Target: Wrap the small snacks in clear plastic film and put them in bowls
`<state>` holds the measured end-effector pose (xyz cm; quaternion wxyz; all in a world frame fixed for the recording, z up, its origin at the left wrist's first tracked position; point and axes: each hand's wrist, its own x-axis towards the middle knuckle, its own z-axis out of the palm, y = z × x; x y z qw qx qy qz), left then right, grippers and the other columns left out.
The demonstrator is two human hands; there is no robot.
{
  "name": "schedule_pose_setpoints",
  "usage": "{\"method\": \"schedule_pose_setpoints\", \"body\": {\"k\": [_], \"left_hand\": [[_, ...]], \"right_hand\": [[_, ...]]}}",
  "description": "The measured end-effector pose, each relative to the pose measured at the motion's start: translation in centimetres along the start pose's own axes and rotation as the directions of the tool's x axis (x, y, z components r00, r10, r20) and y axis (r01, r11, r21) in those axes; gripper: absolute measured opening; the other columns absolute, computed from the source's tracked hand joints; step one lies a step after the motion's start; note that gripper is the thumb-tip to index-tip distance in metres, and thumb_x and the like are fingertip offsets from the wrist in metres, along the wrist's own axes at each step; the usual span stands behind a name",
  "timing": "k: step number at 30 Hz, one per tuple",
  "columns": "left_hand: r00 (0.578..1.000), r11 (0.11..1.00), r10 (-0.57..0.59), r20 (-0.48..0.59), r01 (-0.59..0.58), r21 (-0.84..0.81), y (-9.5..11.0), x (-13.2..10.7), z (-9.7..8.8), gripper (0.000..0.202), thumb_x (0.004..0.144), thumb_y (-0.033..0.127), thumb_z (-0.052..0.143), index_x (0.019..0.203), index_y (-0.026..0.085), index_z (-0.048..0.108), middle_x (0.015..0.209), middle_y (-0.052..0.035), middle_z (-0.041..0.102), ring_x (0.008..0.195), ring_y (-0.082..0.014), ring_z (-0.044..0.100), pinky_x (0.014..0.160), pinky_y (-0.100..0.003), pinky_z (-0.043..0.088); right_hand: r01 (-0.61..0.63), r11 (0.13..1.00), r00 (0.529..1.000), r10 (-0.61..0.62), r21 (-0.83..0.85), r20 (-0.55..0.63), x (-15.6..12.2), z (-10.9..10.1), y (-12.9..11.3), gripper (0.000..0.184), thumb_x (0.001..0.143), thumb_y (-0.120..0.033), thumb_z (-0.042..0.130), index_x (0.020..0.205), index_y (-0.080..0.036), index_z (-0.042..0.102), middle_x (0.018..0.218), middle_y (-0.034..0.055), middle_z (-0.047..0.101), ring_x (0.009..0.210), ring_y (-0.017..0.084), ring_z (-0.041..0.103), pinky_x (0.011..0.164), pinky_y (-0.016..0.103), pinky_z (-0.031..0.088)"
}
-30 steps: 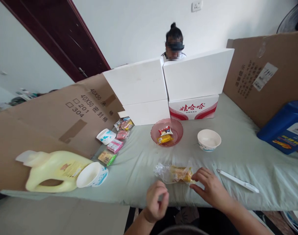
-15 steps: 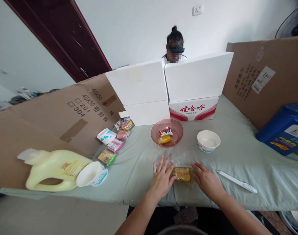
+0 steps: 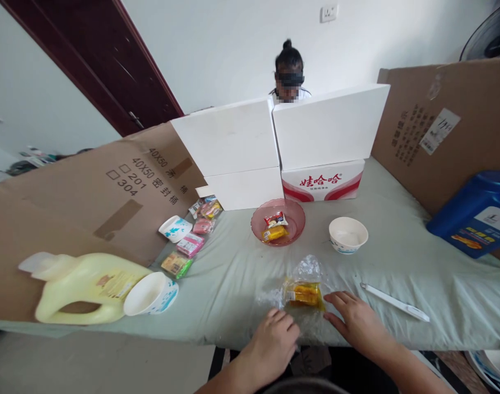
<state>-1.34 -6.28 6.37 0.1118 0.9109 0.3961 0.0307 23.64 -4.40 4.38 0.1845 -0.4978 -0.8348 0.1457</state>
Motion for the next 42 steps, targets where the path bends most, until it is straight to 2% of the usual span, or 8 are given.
{"method": "schedule_pose_setpoints", "body": {"k": [3, 11, 15, 22, 27, 34, 38, 42], "left_hand": [[0.977, 0.997, -0.032, 0.209, 0.044, -0.057, 0.9, -0.7, -0.9, 0.023, 0.078, 0.040, 0.071, 0.087, 0.020, 0.066, 0.082, -0.0032, 0.067, 0.077, -0.0230, 0.066, 0.072, -0.036, 0.055], [0.977, 0.987, -0.162, -0.141, 0.162, -0.010, -0.7, 3.6, 0.7, 0.034, 0.082, 0.011, 0.061, 0.116, 0.018, 0.059, 0.124, -0.0099, 0.059, 0.117, -0.0278, 0.054, 0.098, -0.043, 0.048], [0.969, 0.978, -0.207, -0.133, 0.210, 0.009, -2.4, 3.7, 2.1, 0.066, 0.073, 0.021, 0.075, 0.133, 0.020, 0.047, 0.136, -0.0117, 0.052, 0.126, -0.0322, 0.048, 0.104, -0.052, 0.042], [0.956, 0.953, -0.172, -0.238, 0.100, -0.286, -4.6, 2.2, -0.1, 0.047, 0.069, 0.021, 0.077, 0.113, 0.025, 0.062, 0.115, -0.0057, 0.064, 0.115, -0.0262, 0.055, 0.105, -0.048, 0.039], [0.815, 0.861, -0.347, -0.464, 0.080, -0.503, -8.5, 4.1, -4.9, 0.036, 0.079, 0.027, 0.067, 0.114, 0.021, 0.059, 0.108, -0.0073, 0.062, 0.100, -0.0217, 0.061, 0.090, -0.036, 0.050], [0.667, 0.947, -0.321, -0.672, 0.211, -0.243, -11.5, 11.8, -9.0, 0.056, 0.080, 0.036, 0.069, 0.127, 0.015, 0.049, 0.129, -0.0148, 0.049, 0.123, -0.0296, 0.046, 0.104, -0.048, 0.040], [0.786, 0.975, -0.152, -0.599, 0.018, -0.223, -7.3, 10.4, -5.2, 0.024, 0.092, 0.026, 0.049, 0.111, 0.016, 0.060, 0.104, -0.0094, 0.062, 0.099, -0.0197, 0.060, 0.091, -0.035, 0.049], [0.965, 0.970, 0.162, -0.208, -0.194, -0.147, -3.8, 5.8, 0.4, 0.026, 0.091, 0.028, 0.052, 0.115, 0.023, 0.063, 0.113, -0.0055, 0.065, 0.108, -0.0196, 0.059, 0.098, -0.035, 0.045]], "right_hand": [[-0.027, 1.000, 0.999, 0.026, -0.014, -0.042, 1.0, -0.5, -0.6, 0.024, 0.096, -0.024, 0.044, 0.112, -0.018, 0.060, 0.099, 0.0086, 0.069, 0.087, 0.022, 0.066, 0.075, 0.035, 0.053], [0.161, 0.985, 0.985, -0.157, 0.061, -0.078, 5.7, 2.0, -2.5, 0.034, 0.091, -0.014, 0.041, 0.122, -0.017, 0.056, 0.115, 0.0107, 0.065, 0.108, 0.022, 0.059, 0.089, 0.038, 0.051], [0.175, 0.983, 0.980, -0.178, -0.046, -0.085, 4.6, 5.0, 1.1, 0.064, 0.093, -0.043, 0.046, 0.147, -0.013, 0.030, 0.139, 0.0170, 0.051, 0.131, 0.028, 0.044, 0.102, 0.046, 0.043], [0.225, 0.936, 0.957, -0.264, -0.271, -0.117, 1.9, 6.8, 3.3, 0.094, 0.084, -0.069, 0.041, 0.151, -0.008, 0.016, 0.150, 0.0198, 0.035, 0.139, 0.035, 0.029, 0.110, 0.056, 0.024], [0.234, 0.930, 0.957, -0.272, -0.283, -0.102, 1.8, 6.7, 3.3, 0.090, 0.085, -0.063, 0.044, 0.152, -0.011, 0.014, 0.152, 0.0173, 0.031, 0.140, 0.034, 0.027, 0.112, 0.055, 0.019], [0.217, 0.937, 0.963, -0.252, -0.274, -0.097, 2.0, 6.9, 3.3, 0.096, 0.081, -0.068, 0.047, 0.152, -0.012, 0.014, 0.152, 0.0178, 0.032, 0.139, 0.034, 0.028, 0.110, 0.056, 0.019], [0.202, 0.944, 0.969, -0.231, -0.261, -0.088, 2.0, 6.7, 3.2, 0.095, 0.080, -0.069, 0.049, 0.151, -0.013, 0.021, 0.152, 0.0171, 0.032, 0.140, 0.034, 0.026, 0.111, 0.056, 0.018], [0.211, 0.944, 0.968, -0.237, -0.255, -0.078, 2.0, 6.7, 3.0, 0.095, 0.079, -0.071, 0.049, 0.150, -0.012, 0.023, 0.151, 0.0171, 0.034, 0.140, 0.034, 0.025, 0.111, 0.056, 0.020]]}}
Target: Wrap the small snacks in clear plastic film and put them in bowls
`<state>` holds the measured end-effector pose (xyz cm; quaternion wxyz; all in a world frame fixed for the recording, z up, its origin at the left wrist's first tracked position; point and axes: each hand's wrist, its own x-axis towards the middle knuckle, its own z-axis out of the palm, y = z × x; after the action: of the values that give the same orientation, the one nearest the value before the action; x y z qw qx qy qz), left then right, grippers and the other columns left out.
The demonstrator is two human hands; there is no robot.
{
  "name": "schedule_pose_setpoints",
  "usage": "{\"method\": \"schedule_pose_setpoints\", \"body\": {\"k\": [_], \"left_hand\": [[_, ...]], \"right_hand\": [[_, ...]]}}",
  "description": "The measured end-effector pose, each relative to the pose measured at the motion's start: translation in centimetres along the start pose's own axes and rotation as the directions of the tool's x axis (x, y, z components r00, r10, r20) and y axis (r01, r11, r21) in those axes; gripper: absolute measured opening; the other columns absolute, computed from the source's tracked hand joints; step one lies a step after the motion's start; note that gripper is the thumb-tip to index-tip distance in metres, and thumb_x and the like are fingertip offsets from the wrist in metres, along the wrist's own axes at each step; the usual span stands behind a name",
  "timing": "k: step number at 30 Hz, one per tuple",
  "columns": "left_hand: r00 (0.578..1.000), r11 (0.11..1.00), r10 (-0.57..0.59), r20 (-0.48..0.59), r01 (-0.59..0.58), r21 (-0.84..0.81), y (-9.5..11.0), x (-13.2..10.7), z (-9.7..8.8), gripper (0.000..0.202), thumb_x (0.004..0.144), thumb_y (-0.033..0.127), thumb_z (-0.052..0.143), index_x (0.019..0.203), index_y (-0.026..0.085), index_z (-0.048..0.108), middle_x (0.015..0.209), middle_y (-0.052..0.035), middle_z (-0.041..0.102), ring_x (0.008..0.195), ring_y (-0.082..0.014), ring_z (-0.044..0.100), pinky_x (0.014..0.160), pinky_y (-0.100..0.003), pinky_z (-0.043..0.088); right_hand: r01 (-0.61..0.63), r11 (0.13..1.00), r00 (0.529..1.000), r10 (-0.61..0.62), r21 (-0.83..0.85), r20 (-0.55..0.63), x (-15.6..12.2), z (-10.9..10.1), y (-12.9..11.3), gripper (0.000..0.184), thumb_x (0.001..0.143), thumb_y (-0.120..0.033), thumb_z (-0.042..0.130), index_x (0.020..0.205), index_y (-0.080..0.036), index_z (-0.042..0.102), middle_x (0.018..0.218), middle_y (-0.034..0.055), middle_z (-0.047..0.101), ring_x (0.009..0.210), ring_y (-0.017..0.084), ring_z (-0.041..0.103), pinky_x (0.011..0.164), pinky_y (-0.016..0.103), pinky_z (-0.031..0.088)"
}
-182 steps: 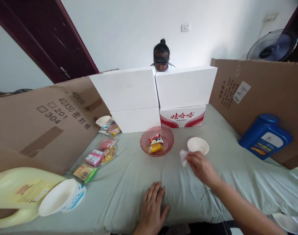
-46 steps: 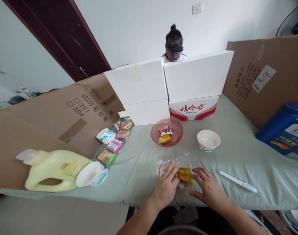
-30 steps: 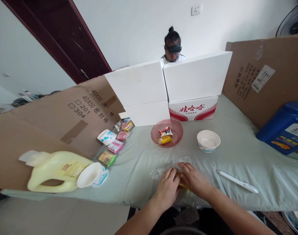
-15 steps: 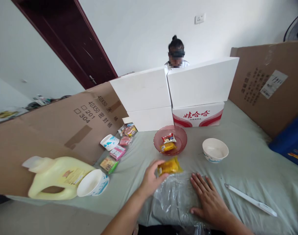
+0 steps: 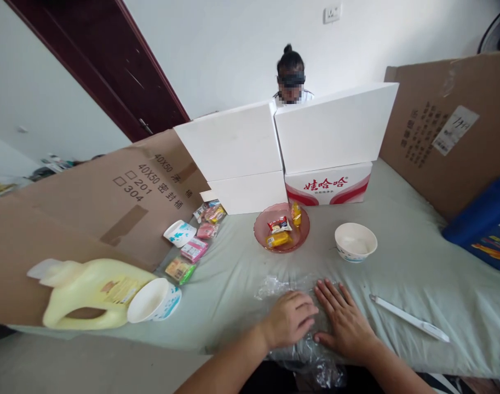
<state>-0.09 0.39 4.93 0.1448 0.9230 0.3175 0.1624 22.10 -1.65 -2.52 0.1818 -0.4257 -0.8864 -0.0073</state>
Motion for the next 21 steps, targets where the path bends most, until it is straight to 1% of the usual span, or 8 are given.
{"method": "schedule_pose_setpoints", "body": {"k": [3, 5, 8, 11, 13, 16, 19, 21], "left_hand": [[0.984, 0.971, -0.165, 0.066, 0.151, 0.185, -0.6, -3.7, 1.9, 0.061, 0.085, 0.043, 0.062, 0.140, 0.027, 0.043, 0.149, -0.0097, 0.040, 0.138, -0.0343, 0.032, 0.109, -0.057, 0.030], [0.939, 0.899, -0.342, -0.023, 0.334, 0.283, -1.9, -6.0, 2.1, 0.072, 0.084, 0.047, 0.062, 0.147, 0.026, 0.033, 0.156, -0.0121, 0.026, 0.143, -0.0401, 0.016, 0.107, -0.065, 0.026], [0.871, 0.819, -0.454, -0.188, 0.491, 0.297, -3.2, -8.9, 1.2, 0.061, 0.092, 0.043, 0.052, 0.146, 0.022, 0.035, 0.155, -0.0146, 0.027, 0.143, -0.0393, 0.016, 0.106, -0.063, 0.030], [0.907, 0.886, -0.384, -0.171, 0.415, 0.210, -2.9, -10.9, -0.2, 0.052, 0.093, 0.041, 0.051, 0.140, 0.021, 0.044, 0.148, -0.0141, 0.040, 0.140, -0.0336, 0.029, 0.108, -0.054, 0.036], [0.948, 0.940, -0.309, -0.072, 0.316, 0.131, -2.2, -11.6, -1.1, 0.057, 0.084, 0.047, 0.064, 0.134, 0.022, 0.050, 0.142, -0.0136, 0.046, 0.137, -0.0329, 0.034, 0.108, -0.051, 0.039], [0.963, 0.963, -0.264, 0.056, 0.260, 0.067, -1.2, -11.8, -2.0, 0.066, 0.068, 0.044, 0.079, 0.125, 0.021, 0.055, 0.138, -0.0135, 0.050, 0.134, -0.0345, 0.039, 0.106, -0.052, 0.041], [0.964, 0.969, -0.248, 0.097, 0.245, 0.035, -0.4, -11.4, -2.8, 0.023, 0.079, 0.019, 0.064, 0.102, 0.022, 0.063, 0.126, -0.0076, 0.060, 0.129, -0.0274, 0.046, 0.105, -0.045, 0.043], [0.966, 0.970, -0.240, 0.096, 0.241, -0.003, 0.1, -11.1, -3.3, 0.018, 0.081, 0.009, 0.052, 0.087, 0.022, 0.063, 0.109, -0.0038, 0.067, 0.118, -0.0213, 0.055, 0.101, -0.036, 0.045]], "right_hand": [[-0.059, 0.998, 0.998, 0.059, -0.017, -0.016, -0.3, 0.4, 0.0, 0.101, 0.076, -0.077, 0.047, 0.150, -0.012, 0.023, 0.150, 0.0180, 0.035, 0.139, 0.036, 0.027, 0.110, 0.060, 0.019], [-0.145, 0.989, 0.988, 0.143, -0.042, -0.056, -0.8, 0.6, 0.1, 0.103, 0.075, -0.078, 0.048, 0.150, -0.011, 0.025, 0.149, 0.0195, 0.036, 0.138, 0.039, 0.029, 0.108, 0.064, 0.019], [-0.252, 0.965, 0.960, 0.241, -0.066, -0.139, -2.1, -0.1, 0.7, 0.095, 0.079, -0.072, 0.050, 0.149, -0.011, 0.027, 0.147, 0.0216, 0.038, 0.137, 0.041, 0.030, 0.106, 0.067, 0.022], [-0.202, 0.979, 0.970, 0.201, 0.001, -0.137, -3.8, -2.4, 1.2, 0.085, 0.085, -0.064, 0.050, 0.150, -0.015, 0.026, 0.149, 0.0188, 0.037, 0.138, 0.038, 0.029, 0.106, 0.060, 0.031], [-0.084, 0.988, 0.996, 0.088, 0.129, -0.028, -4.9, -4.2, 1.0, 0.093, 0.079, -0.070, 0.054, 0.150, -0.018, 0.025, 0.149, 0.0161, 0.037, 0.138, 0.036, 0.031, 0.107, 0.053, 0.034], [0.007, 0.956, 0.992, -0.043, 0.292, 0.115, -6.0, -6.0, -0.2, 0.098, 0.071, -0.072, 0.062, 0.148, -0.021, 0.031, 0.144, 0.0140, 0.045, 0.133, 0.034, 0.041, 0.107, 0.047, 0.038], [-0.043, 0.946, 0.991, -0.001, 0.323, 0.133, -6.1, -6.4, -1.8, 0.044, 0.090, -0.042, 0.056, 0.131, -0.027, 0.053, 0.121, 0.0082, 0.064, 0.112, 0.026, 0.059, 0.096, 0.040, 0.047], [-0.074, 0.932, 0.992, 0.033, 0.355, 0.119, -5.8, -6.4, -2.5, 0.022, 0.095, -0.026, 0.045, 0.108, -0.026, 0.064, 0.096, 0.0048, 0.068, 0.092, 0.020, 0.063, 0.085, 0.036, 0.049]]}}
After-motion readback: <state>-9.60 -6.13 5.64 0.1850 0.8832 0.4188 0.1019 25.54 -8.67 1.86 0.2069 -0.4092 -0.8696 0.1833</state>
